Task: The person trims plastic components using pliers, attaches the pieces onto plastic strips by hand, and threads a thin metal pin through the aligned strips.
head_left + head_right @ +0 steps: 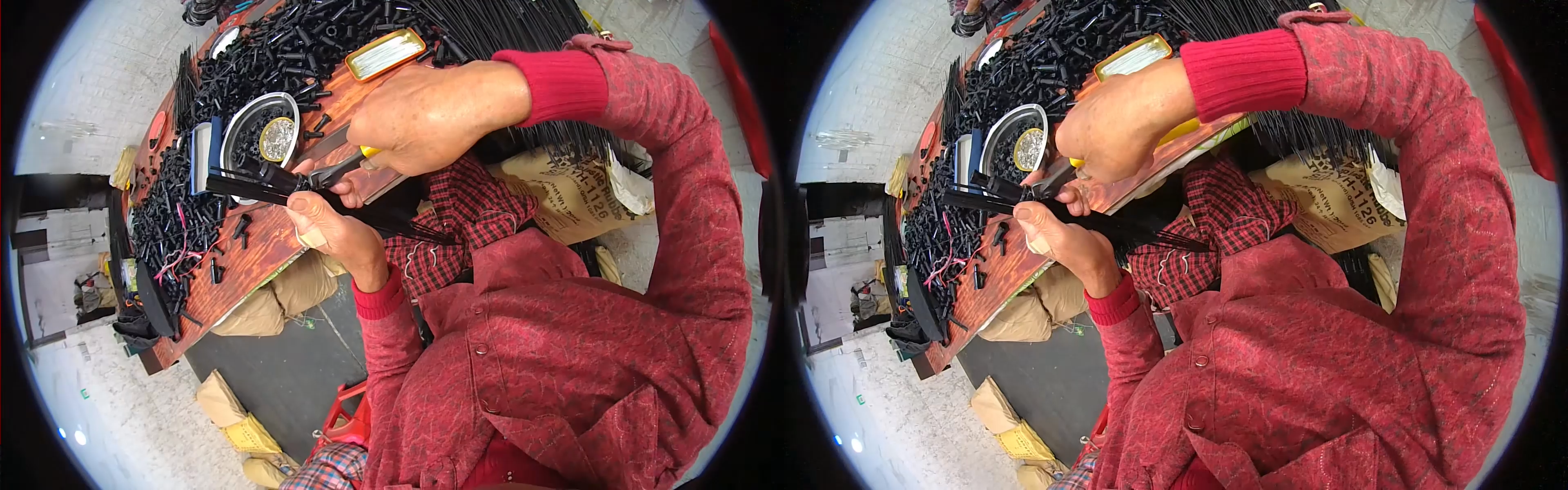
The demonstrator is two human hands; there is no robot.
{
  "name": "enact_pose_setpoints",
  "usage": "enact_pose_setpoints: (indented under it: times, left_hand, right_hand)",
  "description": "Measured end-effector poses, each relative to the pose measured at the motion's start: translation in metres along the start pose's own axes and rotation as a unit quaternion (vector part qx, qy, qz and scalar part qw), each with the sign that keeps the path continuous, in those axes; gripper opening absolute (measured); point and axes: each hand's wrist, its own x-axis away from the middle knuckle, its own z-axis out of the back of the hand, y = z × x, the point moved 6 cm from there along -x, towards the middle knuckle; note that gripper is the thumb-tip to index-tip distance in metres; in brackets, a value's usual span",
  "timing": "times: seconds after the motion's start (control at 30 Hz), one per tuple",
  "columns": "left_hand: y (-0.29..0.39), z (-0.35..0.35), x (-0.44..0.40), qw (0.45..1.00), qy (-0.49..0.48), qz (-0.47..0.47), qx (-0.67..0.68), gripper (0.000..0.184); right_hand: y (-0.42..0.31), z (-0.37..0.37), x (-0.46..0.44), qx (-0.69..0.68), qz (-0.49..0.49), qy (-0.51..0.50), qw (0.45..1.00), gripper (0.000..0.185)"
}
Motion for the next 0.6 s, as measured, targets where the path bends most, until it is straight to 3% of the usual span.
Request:
enact_pose_setpoints:
  times: [0.17, 0.27, 0.33, 0.6]
  left_hand:
    - [-0.004, 0.005, 0.000, 1.000, -0.002, 0.000, 0.027, 0.064]
    - [-0.006, 0.010, -0.003, 1.000, -0.011, -0.006, 0.026, 0.064]
    - [-0.007, 0.011, -0.003, 0.999, -0.020, -0.011, 0.030, 0.064]
    - [-0.011, 0.017, -0.005, 0.998, -0.030, -0.006, 0.049, 0.065]
  right_hand:
    - [-0.005, 0.001, 0.006, 0.040, 0.015, 0.042, 0.998, 0.048]
    - [-0.002, -0.010, 0.004, 0.111, 0.056, 0.102, 0.987, 0.033]
    - [-0.006, -0.008, 0.007, 0.180, 0.076, 0.195, 0.961, 0.022]
    - [-0.012, -0.026, 0.010, 0.264, 0.057, 0.289, 0.918, 0.017]
